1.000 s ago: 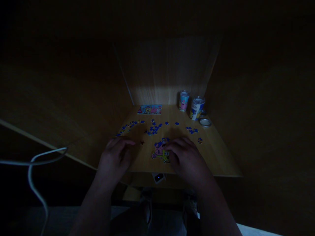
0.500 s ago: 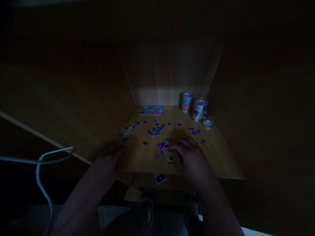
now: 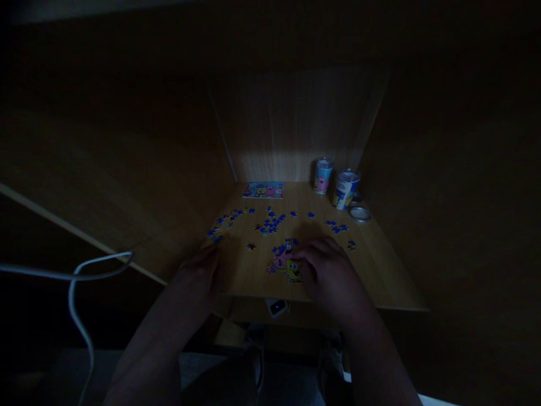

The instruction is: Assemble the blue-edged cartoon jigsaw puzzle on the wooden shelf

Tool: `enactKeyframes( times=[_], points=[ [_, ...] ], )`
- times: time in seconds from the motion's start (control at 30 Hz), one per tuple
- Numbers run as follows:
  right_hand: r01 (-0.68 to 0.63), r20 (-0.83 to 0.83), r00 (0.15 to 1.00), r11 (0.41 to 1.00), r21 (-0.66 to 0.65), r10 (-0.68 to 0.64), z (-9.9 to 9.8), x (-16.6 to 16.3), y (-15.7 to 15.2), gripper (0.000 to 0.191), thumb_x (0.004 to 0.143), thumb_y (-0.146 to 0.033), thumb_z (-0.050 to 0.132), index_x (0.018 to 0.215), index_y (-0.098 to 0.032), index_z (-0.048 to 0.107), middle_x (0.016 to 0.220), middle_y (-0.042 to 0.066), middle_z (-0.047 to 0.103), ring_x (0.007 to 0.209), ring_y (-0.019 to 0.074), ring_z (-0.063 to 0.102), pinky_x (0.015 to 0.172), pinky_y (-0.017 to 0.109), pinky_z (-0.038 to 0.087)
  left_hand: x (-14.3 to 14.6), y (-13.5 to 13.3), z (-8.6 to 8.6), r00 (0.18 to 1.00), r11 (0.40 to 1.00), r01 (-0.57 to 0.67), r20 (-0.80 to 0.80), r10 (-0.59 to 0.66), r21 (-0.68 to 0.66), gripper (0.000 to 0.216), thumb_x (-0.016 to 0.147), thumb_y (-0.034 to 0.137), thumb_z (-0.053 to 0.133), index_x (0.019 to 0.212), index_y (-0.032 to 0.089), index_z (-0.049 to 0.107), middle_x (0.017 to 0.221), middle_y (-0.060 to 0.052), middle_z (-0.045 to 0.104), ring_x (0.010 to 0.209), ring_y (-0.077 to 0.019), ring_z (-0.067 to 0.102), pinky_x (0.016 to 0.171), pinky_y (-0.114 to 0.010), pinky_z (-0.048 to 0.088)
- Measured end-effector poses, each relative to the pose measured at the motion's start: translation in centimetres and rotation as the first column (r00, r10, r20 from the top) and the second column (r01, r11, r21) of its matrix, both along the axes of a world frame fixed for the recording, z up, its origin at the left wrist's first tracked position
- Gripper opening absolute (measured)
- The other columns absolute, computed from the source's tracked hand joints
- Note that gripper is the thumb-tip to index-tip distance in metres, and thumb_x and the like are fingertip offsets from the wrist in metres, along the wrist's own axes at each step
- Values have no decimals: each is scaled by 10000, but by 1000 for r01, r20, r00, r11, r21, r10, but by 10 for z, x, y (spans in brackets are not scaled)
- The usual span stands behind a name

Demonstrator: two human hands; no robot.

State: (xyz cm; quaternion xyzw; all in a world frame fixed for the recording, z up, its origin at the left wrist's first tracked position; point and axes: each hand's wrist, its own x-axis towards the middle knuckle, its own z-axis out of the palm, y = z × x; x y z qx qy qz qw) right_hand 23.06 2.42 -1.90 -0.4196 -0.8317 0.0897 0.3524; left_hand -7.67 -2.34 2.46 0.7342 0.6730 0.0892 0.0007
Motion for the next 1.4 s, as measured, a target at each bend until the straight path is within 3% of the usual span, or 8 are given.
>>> enactKeyframes(
  times=[0.13, 0.23, 0.5, 0.7, 0.87, 1.03, 1.2, 1.4],
  points=[
    [7, -3, 1000, 1000, -2, -7, 0, 0, 0, 263, 1017, -125, 647, 1139, -306, 795, 1160, 35, 829, 1095, 268, 732, 1006, 508, 592, -4, 5, -22, 1000, 986, -6, 21, 3, 166, 423, 1088, 285, 552, 1452, 114, 684, 1558, -229, 676, 1426, -395, 668, 1186, -575, 575],
    [13, -3, 1000, 1000, 0, -13, -1, 1, 1, 263, 1013, -127, 648, 1134, -307, 796, 1152, 36, 826, 1095, 268, 732, 1009, 512, 593, -5, 6, -29, 999, 982, 4, 41, -12, 188, 489, 1105, 374, 558, 1500, 102, 651, 1577, -240, 660, 1468, -403, 636, 1208, -581, 554],
    [23, -7, 1000, 1000, 13, -23, -2, 2, -1, 250, 1016, -127, 633, 1131, -293, 779, 1141, 43, 812, 1098, 276, 712, 1008, 514, 581, 0, -7, -15, 1000, 995, -3, 5, 3, 96, 483, 1095, 362, 587, 1485, 87, 660, 1546, -253, 675, 1394, -420, 669, 1142, -590, 581],
    [24, -22, 999, 1000, 18, -23, 0, 1, -3, 248, 1007, -114, 637, 1109, -291, 775, 1118, 42, 810, 1073, 273, 715, 977, 504, 586, 2, -4, -18, 1000, 988, -2, 0, 2, 157, 338, 1084, 347, 608, 1345, 174, 735, 1437, -191, 733, 1292, -389, 703, 1137, -573, 574],
    [15, -19, 1000, 1000, 12, -15, 1, 1, -3, 256, 1015, -109, 634, 1124, -295, 771, 1143, 33, 816, 1096, 272, 715, 1010, 515, 584, 5, 4, -28, 997, 984, 23, 68, -36, 175, 467, 1110, 393, 584, 1512, 168, 663, 1560, -194, 676, 1410, -397, 649, 1190, -600, 545],
    [20, -25, 999, 1000, 14, -19, 1, 1, -2, 252, 1010, -100, 640, 1118, -287, 771, 1144, 44, 819, 1091, 271, 719, 1001, 517, 592, 11, 17, -38, 979, 970, 101, 153, -137, 221, 490, 1120, 354, 563, 1581, 194, 605, 1663, -167, 607, 1551, -340, 553, 1305, -603, 437],
    [18, -35, 999, 1000, 20, -17, 2, 1, -2, 240, 1024, -120, 633, 1101, -296, 777, 1135, 34, 823, 1093, 269, 729, 1007, 512, 594, 17, 21, -38, 974, 969, 88, 185, -132, 231, 472, 1135, 369, 557, 1577, 208, 596, 1698, -167, 566, 1599, -333, 502, 1345, -633, 366],
    [19, -25, 999, 1000, 13, -19, 3, 1, -3, 259, 1022, -103, 618, 1115, -292, 769, 1151, 29, 821, 1105, 263, 728, 1015, 513, 592, 21, 22, -31, 958, 960, 133, 216, -188, 246, 327, 1139, 306, 546, 1407, 233, 717, 1701, -137, 547, 1584, -327, 505, 1316, -614, 427]
  ],
)
